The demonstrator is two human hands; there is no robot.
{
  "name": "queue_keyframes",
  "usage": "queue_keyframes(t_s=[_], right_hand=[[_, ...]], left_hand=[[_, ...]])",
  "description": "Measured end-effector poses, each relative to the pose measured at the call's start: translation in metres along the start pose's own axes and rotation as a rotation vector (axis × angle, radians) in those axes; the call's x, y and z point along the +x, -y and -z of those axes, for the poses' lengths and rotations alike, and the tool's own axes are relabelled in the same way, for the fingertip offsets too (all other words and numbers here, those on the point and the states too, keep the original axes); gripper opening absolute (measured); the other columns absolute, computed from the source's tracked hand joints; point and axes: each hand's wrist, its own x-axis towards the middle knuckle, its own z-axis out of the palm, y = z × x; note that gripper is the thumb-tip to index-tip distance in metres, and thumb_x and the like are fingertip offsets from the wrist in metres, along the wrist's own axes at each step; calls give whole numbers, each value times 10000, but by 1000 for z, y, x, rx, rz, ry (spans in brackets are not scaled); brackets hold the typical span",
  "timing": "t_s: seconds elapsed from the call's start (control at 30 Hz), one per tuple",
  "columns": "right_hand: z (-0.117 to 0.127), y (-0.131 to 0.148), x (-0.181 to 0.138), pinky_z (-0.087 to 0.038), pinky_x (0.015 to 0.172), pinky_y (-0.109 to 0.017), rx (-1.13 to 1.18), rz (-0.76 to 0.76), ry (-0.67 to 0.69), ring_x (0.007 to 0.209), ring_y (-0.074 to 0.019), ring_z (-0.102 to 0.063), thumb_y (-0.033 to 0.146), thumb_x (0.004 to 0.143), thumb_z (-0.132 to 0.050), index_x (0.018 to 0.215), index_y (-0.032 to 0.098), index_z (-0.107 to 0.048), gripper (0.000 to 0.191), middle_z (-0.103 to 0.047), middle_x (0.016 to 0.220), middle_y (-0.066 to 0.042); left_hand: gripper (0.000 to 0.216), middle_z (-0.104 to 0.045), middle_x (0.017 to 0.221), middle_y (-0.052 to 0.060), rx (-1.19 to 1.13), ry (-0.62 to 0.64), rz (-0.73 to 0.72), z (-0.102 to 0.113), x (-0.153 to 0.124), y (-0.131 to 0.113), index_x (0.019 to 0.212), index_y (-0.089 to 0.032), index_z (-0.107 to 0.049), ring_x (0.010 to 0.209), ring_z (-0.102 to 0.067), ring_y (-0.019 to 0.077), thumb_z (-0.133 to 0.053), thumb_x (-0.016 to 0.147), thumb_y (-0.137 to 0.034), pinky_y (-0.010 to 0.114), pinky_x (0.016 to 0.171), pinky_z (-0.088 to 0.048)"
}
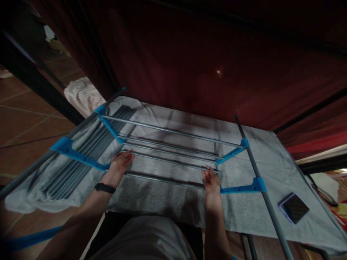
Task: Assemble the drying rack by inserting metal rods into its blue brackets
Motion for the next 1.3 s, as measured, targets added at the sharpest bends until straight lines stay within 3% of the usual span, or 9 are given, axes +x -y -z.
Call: queue_keyframes(t_s=[0.2, 0.5, 0.73, 0.87, 0.97, 1.17, 1.3], right_hand=[[-11, -2, 15, -633, 854, -300, 129, -191, -241, 744, -105, -706, 96, 775, -706, 770, 233, -648, 149, -742, 763, 57], [-5, -8, 6, -616, 961, -330, 140, -108, -133, 830, -115, -727, 177, 800, -764, 889, 244, -676, 142, -763, 848, 55], [-11, 0, 20, -616, 946, -359, 148, -229, -218, 764, -126, -708, 235, 869, -661, 842, 241, -617, 52, -729, 757, 51], [-12, 7, 26, -631, 889, -381, 179, -320, -257, 809, -158, -722, 380, 1025, -426, 869, 244, -589, 263, -744, 814, -15], [-12, 11, 25, -631, 864, -355, 247, -378, -275, 869, -163, -735, 455, 1067, -305, 913, 236, -589, 390, -759, 889, -51], [-10, 15, 24, -646, 831, -369, 287, -411, -276, 869, -168, -741, 497, 1081, -170, 930, 240, -595, 519, -760, 901, -66], [-9, 18, 26, -650, 877, -434, 304, -432, -271, 864, -184, -745, 498, 1079, -192, 915, 242, -592, 502, -744, 843, -54]], left_hand=[[349, -620, 625, -3, 26, 6, -2, 0, 0, -1, 676, -174, -503, 559, -631, 120, -670, 867, 66, 250, 636, -586], [337, -622, 618, -20, 17, 31, -13, 2, 4, 1, 679, -178, -496, 561, -643, 120, -660, 832, 73, 241, 620, -614], [351, -628, 626, -7, 21, 7, -8, 1, 4, 0, 663, -176, -488, 575, -652, 125, -650, 814, 97, 236, 584, -628], [343, -631, 639, -7, 43, 0, -1, 0, 2, -2, 655, -166, -506, 573, -648, 119, -663, 809, 98, 228, 590, -631], [345, -640, 652, -7, 51, -12, 11, -2, -1, -3, 651, -165, -505, 578, -648, 118, -651, 801, 110, 222, 587, -628], [337, -633, 653, -8, 59, -29, 11, -4, -4, -4, 665, -159, -521, 555, -637, 107, -603, 833, 122, 210, 577, -616], [346, -627, 653, -14, 57, -29, 9, -3, -1, -3, 682, -172, -499, 559, -644, 117, -635, 820, 115, 226, 583, -620]])
